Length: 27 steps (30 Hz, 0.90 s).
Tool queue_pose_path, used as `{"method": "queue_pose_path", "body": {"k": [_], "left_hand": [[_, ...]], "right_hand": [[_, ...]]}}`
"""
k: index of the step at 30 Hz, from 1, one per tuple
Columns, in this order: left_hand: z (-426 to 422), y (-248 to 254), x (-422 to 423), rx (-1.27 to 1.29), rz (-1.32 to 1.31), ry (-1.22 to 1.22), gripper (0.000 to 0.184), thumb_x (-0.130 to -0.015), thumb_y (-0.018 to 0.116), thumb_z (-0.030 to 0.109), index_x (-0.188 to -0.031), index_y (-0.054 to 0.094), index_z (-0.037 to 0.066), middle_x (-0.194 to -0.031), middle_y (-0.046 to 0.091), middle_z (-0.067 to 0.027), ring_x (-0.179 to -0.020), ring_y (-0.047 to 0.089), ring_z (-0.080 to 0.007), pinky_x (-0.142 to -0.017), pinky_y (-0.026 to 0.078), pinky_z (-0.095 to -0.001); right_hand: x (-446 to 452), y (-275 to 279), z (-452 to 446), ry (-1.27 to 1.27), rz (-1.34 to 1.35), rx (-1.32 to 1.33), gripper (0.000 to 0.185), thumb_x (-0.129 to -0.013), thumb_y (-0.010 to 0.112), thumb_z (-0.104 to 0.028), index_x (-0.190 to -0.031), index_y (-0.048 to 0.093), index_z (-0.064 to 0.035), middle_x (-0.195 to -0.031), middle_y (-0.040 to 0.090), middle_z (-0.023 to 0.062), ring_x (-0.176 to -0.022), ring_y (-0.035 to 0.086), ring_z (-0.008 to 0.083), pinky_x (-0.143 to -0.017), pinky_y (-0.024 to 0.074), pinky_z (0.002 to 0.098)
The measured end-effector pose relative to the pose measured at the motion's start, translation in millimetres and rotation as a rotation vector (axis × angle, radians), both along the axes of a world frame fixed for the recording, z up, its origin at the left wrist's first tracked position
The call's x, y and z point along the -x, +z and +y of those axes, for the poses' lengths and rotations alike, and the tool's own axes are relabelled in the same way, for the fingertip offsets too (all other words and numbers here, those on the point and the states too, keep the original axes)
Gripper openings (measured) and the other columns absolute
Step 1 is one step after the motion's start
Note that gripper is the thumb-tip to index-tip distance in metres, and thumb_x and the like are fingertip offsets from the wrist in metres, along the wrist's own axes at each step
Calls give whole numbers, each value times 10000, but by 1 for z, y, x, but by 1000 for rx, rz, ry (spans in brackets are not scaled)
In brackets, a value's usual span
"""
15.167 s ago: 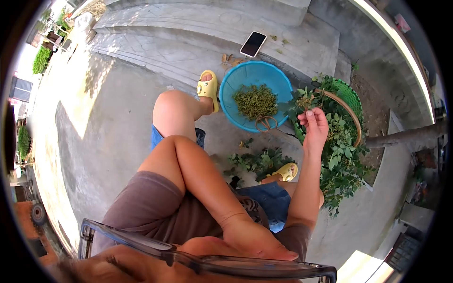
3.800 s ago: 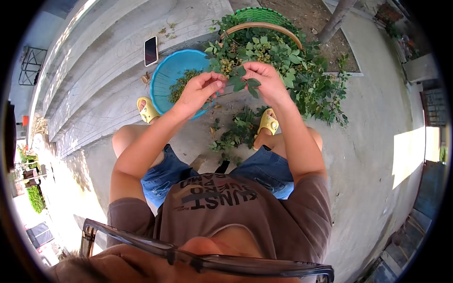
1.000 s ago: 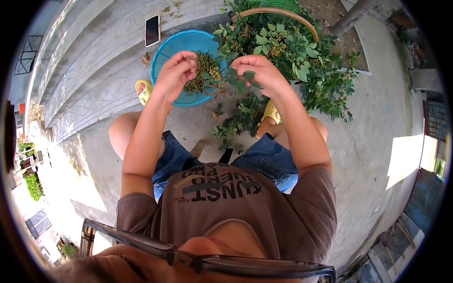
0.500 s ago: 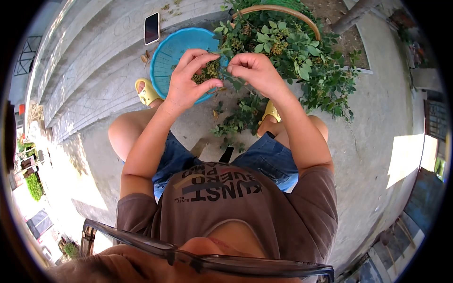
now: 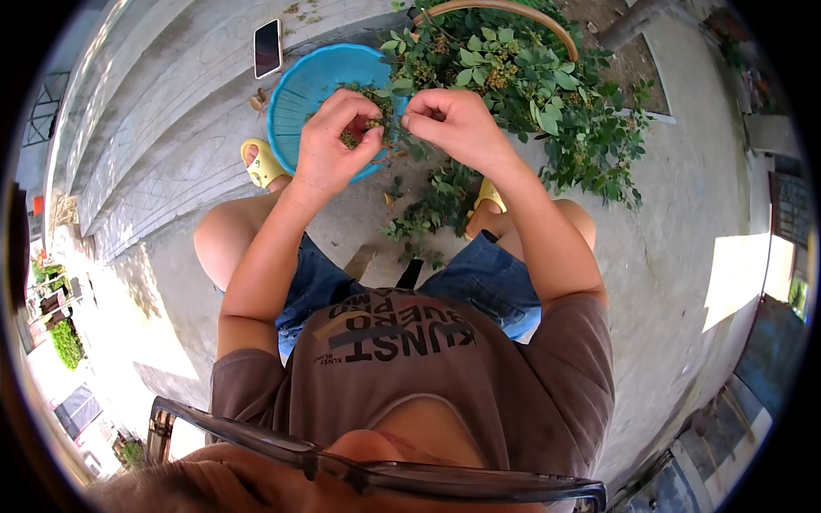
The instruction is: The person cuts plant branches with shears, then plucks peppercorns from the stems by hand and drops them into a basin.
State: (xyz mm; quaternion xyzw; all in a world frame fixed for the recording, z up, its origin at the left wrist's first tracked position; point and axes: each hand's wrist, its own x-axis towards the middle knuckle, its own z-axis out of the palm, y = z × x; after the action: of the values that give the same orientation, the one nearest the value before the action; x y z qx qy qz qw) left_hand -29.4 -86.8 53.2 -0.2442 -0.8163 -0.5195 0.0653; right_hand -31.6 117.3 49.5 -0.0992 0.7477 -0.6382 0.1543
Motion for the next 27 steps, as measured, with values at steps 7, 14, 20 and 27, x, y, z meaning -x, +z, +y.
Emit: {"method": "queue_pose_path", "body": {"k": [7,14,20,27], "left_hand": [[-10,-11,6,-228,-491,-116,159,-813,653,30,-957,592,8,-857,540,-8,-754,530,-68,-656,463,-223],[1,4,-2,28,-79,-43,414,-738,712,43,-1091,498,19,-958,513,-79,-815,525,-155,-691,468,-257],[11,-5,-6,100,55,33,398,-697,709,17,-1031,493,39,-950,506,-102,-791,541,-211,-672,487,-308],[10,-8,-5,74,12,106,319,-703,680,-3,-973,518,42,-878,518,-85,-708,548,-208,-609,486,-317]], "right_hand": [[4,-7,2,-2,32,-38,90,-807,592,-76,-820,615,11,-724,572,-48,-678,487,24,-608,393,196],[2,5,-1,-85,-204,30,90,-775,591,-85,-816,635,-18,-704,560,-46,-636,456,23,-563,350,193],[4,-9,-3,-125,-200,125,127,-785,606,-146,-809,669,-38,-686,583,-42,-564,461,37,-506,373,208],[4,-7,-3,-129,-283,199,78,-796,589,-92,-818,642,-40,-692,571,-40,-604,465,23,-538,331,189]]}}
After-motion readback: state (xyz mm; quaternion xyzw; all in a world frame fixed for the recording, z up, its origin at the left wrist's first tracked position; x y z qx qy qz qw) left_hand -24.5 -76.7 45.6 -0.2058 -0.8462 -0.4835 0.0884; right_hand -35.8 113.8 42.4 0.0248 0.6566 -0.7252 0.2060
